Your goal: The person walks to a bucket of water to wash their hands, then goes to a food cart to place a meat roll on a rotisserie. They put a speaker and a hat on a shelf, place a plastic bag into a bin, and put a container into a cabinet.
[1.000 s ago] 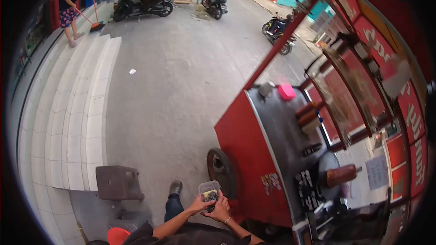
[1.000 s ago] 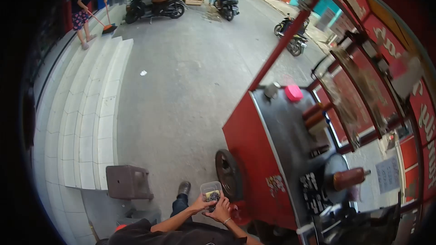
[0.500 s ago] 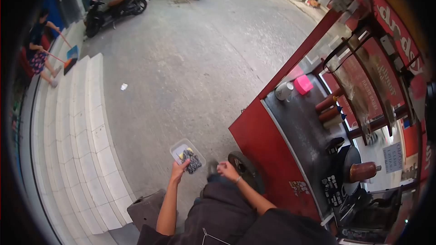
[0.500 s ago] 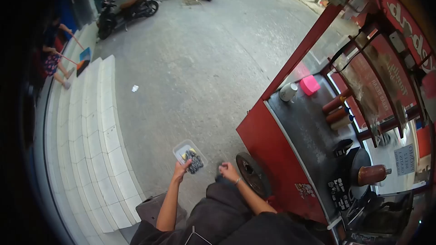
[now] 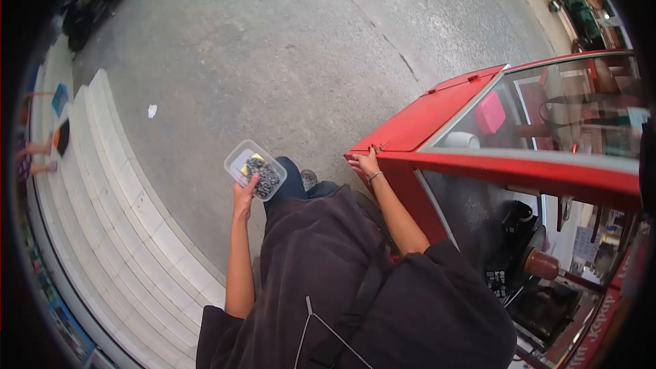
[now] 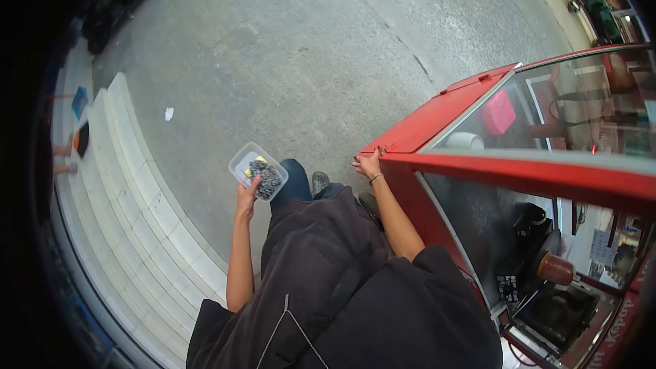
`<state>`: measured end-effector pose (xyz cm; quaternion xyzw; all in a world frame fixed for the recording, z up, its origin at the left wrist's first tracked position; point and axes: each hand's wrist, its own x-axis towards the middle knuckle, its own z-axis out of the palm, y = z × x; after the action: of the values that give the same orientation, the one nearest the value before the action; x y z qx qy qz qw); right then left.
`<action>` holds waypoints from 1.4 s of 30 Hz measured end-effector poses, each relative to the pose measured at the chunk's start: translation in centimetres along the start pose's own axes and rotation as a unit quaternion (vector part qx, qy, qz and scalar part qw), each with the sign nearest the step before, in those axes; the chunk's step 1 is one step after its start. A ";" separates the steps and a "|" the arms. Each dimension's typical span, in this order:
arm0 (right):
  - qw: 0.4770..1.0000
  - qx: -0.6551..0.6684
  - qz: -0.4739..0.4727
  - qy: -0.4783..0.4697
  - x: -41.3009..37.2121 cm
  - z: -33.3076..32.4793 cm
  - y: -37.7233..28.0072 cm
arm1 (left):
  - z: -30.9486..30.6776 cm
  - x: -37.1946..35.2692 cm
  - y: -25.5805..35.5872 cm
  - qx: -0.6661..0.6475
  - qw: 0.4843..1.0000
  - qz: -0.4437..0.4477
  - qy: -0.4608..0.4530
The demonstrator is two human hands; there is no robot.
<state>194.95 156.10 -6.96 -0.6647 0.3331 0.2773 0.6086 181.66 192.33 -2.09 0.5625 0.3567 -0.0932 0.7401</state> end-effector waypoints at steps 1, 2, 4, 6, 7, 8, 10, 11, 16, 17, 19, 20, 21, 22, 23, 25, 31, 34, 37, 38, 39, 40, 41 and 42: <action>1.000 0.007 0.023 0.012 0.5 0.0 -0.9 | 0.2 1.8 1.9 -0.018 1.000 -0.003 -0.002; 0.999 0.017 0.029 0.020 1.4 -0.2 -0.9 | 0.6 3.4 3.8 -0.008 1.000 -0.009 -0.011; 0.994 0.072 0.045 0.062 3.5 0.0 -1.1 | 1.7 7.4 7.4 -0.018 0.999 0.026 -0.029; 0.982 0.115 0.072 0.128 4.2 0.9 -2.5 | 2.5 12.8 10.0 0.024 0.997 0.022 -0.067; 0.979 0.150 0.060 0.127 5.2 0.7 -2.6 | 3.0 15.5 11.4 0.052 0.994 0.026 -0.089; 0.975 0.180 0.049 0.122 6.0 0.7 -2.5 | 3.6 17.7 13.0 0.064 0.993 0.016 -0.098; 0.967 0.178 0.034 0.180 7.4 1.0 -1.8 | 5.4 21.4 17.0 0.127 0.982 0.004 -0.140; 0.973 0.123 0.053 0.189 6.9 1.2 -3.0 | 6.4 22.8 18.8 0.132 0.980 0.016 -0.151; 0.970 0.050 0.081 0.225 6.6 1.1 -5.7 | 10.4 27.4 25.3 0.155 0.966 0.020 -0.207; 0.966 0.045 0.069 0.245 6.8 1.3 -5.5 | 11.1 28.0 25.9 0.161 0.962 0.019 -0.219; 0.956 -0.025 0.068 0.285 9.2 0.5 -4.6 | 12.3 29.3 26.2 0.181 0.956 0.016 -0.231; 0.940 -0.099 0.065 0.319 9.5 0.1 -4.4 | 12.7 29.6 26.0 0.196 0.951 0.014 -0.240; 0.938 -0.091 0.073 0.327 9.5 0.1 -3.9 | 13.2 29.9 26.0 0.202 0.947 0.010 -0.251; 0.933 -0.116 0.034 0.339 9.6 0.7 -4.7 | 14.0 30.3 25.9 0.212 0.942 0.004 -0.259; 0.926 -0.142 0.002 0.350 8.9 1.7 -5.2 | 14.5 30.3 25.5 0.223 0.937 -0.006 -0.269; 0.932 -0.167 0.007 0.322 6.1 3.5 -10.8 | 16.1 30.2 24.7 0.241 0.921 -0.022 -0.307; 0.949 0.011 -0.035 0.313 9.5 8.2 -13.8 | 20.2 28.9 22.1 0.344 0.841 -0.078 -0.409; 0.983 0.061 -0.034 0.170 10.9 11.2 -12.9 | 20.5 29.5 19.7 0.397 0.797 -0.097 -0.445; 0.984 0.167 0.057 0.038 5.0 13.8 -13.8 | 22.5 29.1 17.6 0.393 0.773 -0.138 -0.479; 0.967 0.242 0.082 0.011 4.2 13.9 -12.9 | 23.6 28.8 17.1 0.396 0.769 -0.139 -0.482; 0.966 0.246 0.082 0.014 3.8 13.7 -12.2 | 24.7 28.4 16.5 0.454 0.741 -0.092 -0.485; 0.943 0.321 0.081 0.027 4.2 13.6 -10.2 | 25.6 27.9 16.0 0.510 0.709 -0.044 -0.485; 0.915 0.393 0.077 0.040 4.6 13.0 -8.7 | 26.8 27.3 15.8 0.605 0.653 0.033 -0.454; 0.914 0.397 0.075 0.042 5.0 12.1 -7.9 | 28.4 25.6 16.7 0.607 0.650 0.034 -0.457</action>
<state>204.62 167.87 -7.16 -0.3528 0.4899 0.1390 0.7850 221.31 179.35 -2.29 0.7843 -0.1819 -0.5083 0.3058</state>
